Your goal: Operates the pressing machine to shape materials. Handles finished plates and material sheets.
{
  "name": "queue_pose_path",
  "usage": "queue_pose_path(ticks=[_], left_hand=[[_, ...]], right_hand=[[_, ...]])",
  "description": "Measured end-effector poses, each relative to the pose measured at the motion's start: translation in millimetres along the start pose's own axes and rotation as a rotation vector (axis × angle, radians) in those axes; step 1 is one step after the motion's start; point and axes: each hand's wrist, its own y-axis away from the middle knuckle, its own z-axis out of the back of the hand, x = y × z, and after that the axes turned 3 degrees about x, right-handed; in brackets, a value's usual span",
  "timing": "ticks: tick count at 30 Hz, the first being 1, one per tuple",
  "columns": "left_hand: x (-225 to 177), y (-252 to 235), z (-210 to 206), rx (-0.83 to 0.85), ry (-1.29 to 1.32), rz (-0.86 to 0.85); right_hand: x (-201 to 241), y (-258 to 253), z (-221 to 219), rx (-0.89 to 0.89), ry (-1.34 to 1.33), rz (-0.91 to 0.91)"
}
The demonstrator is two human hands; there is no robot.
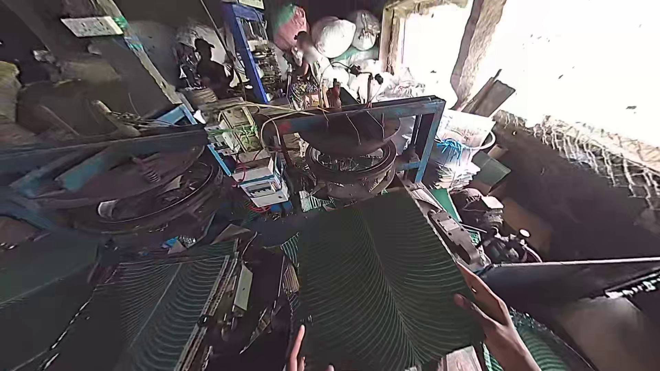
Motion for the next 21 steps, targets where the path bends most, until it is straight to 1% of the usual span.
queue_pose_path(ticks=[2,3,4,7,9,11,13,15,17,19,21], left_hand=[[-17,-27,-7,-0.022,0.001,-0.102],[-26,-43,-9,-0.031,0.010,-0.135],[-35,-59,-12,-0.046,0.022,-0.131],[-45,-113,-26,-0.087,0.126,-0.063],[-43,-147,-33,-0.071,0.168,0.027],[-36,-168,-35,-0.053,0.177,0.089],[-33,-166,-32,-0.019,0.157,0.110],[-34,-146,-28,0.000,0.102,0.076],[-33,-124,-22,0.054,0.005,0.015],[-29,-115,-21,0.031,-0.007,-0.053],[-31,-119,-19,-0.029,-0.041,-0.032]], right_hand=[[14,-20,2,-0.018,-0.020,0.051],[22,-31,2,-0.026,-0.032,0.064],[29,-42,1,-0.033,-0.042,0.072],[39,-70,0,-0.105,-0.019,0.064],[38,-78,1,-0.247,0.032,0.035],[36,-76,4,-0.370,0.098,0.028],[32,-65,10,-0.376,0.097,0.051],[28,-50,16,-0.311,0.091,0.036],[23,-37,16,-0.225,0.102,0.005],[17,-38,9,-0.208,0.085,-0.011],[8,-50,2,-0.192,0.014,0.017]])
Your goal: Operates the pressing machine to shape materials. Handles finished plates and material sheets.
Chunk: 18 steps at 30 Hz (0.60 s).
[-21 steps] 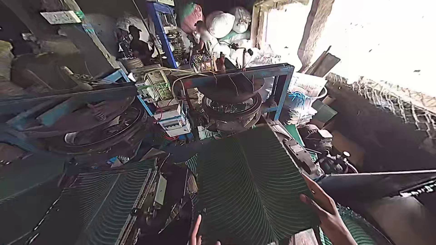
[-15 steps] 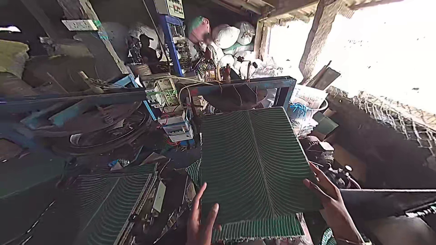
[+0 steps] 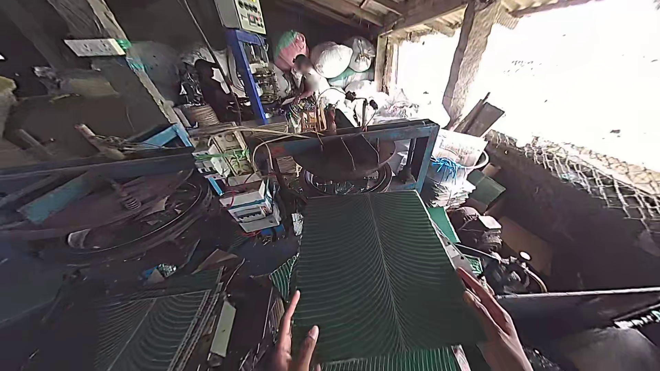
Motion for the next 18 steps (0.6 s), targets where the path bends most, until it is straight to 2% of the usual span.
queue_pose_path(ticks=[3,5,8,11,14,18], left_hand=[[-7,-25,-3,-0.079,0.081,0.059],[-12,-54,-4,-0.101,0.103,0.094],[-17,-134,-12,-0.181,0.161,0.078],[-12,-241,-15,-0.182,0.035,0.034],[-12,-325,-19,-0.123,-0.223,0.089],[-22,-358,-27,-0.069,-0.360,0.132]], right_hand=[[3,-17,-12,-0.028,-0.041,-0.004],[10,-21,-16,-0.107,-0.045,-0.027],[14,-16,-5,-0.151,-0.040,0.003],[12,1,13,-0.202,0.045,0.030],[5,18,33,-0.230,0.136,0.031],[-8,28,61,-0.330,0.265,0.045]])
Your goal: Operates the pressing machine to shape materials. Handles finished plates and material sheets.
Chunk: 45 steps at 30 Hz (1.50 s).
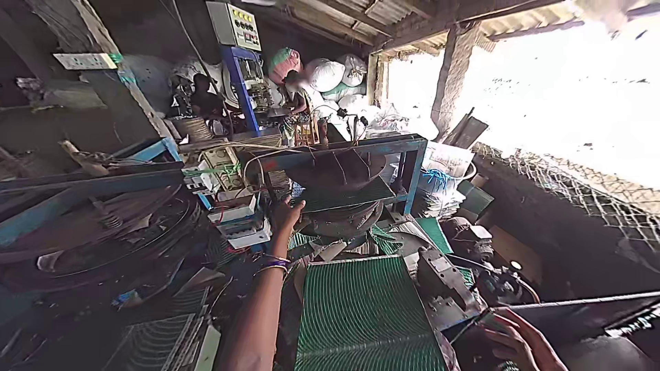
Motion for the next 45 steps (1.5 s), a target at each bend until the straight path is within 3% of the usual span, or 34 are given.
queue_pose_path(ticks=[6,10,14,19,21,23,26,32,45], left_hand=[[11,17,10,0.027,0.136,-0.019],[8,21,16,0.034,0.141,-0.018],[6,24,14,0.017,0.155,-0.012],[39,103,-6,-0.068,0.368,0.102],[84,155,-34,0.048,0.210,0.008],[136,206,-69,0.172,-0.079,-0.190],[179,249,-98,0.167,-0.527,-0.477],[165,252,-94,0.191,-0.624,-0.414],[169,251,-95,0.167,-0.603,-0.451]], right_hand=[[-21,-34,1,-0.092,0.199,0.078],[-16,-78,-26,-0.185,0.493,0.212],[-24,-131,-56,-0.138,0.762,0.236],[-50,-185,-94,-0.033,1.035,0.189],[-50,-191,-101,-0.007,1.053,0.127],[-47,-192,-99,0.012,1.077,0.095],[-46,-188,-98,0.014,1.076,0.110],[-41,-186,-101,0.025,1.058,0.060],[-46,-189,-98,0.056,1.065,0.040]])
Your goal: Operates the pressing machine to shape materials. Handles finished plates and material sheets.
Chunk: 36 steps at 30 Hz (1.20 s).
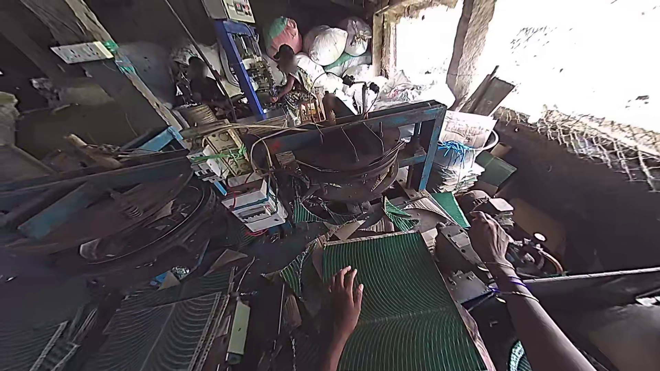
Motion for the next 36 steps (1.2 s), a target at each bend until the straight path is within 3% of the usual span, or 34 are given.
queue_pose_path(ticks=[7,10,12,19,22,25,29,31,33,36], left_hand=[[1,-1,2,0.035,0.095,0.055],[8,-19,22,-0.010,0.473,0.148],[9,-48,48,-0.147,0.705,0.192],[-20,-183,195,-0.326,0.937,0.468],[-15,-222,213,-0.279,0.979,0.604],[-12,-234,212,-0.185,0.905,0.587],[-35,-172,197,-0.213,0.858,0.454],[-40,-107,180,-0.275,0.955,0.377],[-37,-29,163,-0.282,1.051,0.349],[-21,91,138,-0.195,1.054,0.536]], right_hand=[[-3,8,6,-0.035,-0.133,0.013],[-29,57,21,-0.297,-0.440,0.003],[-52,89,21,-0.462,-0.538,0.017],[-61,100,18,-0.485,-0.459,0.002],[-64,103,17,-0.471,-0.432,0.012],[-66,101,21,-0.438,-0.373,0.026],[-43,82,45,-0.232,-0.250,0.055],[-17,72,60,-0.141,-0.244,0.108],[13,79,76,-0.193,-0.281,0.216],[53,110,106,-0.197,-0.328,0.346]])
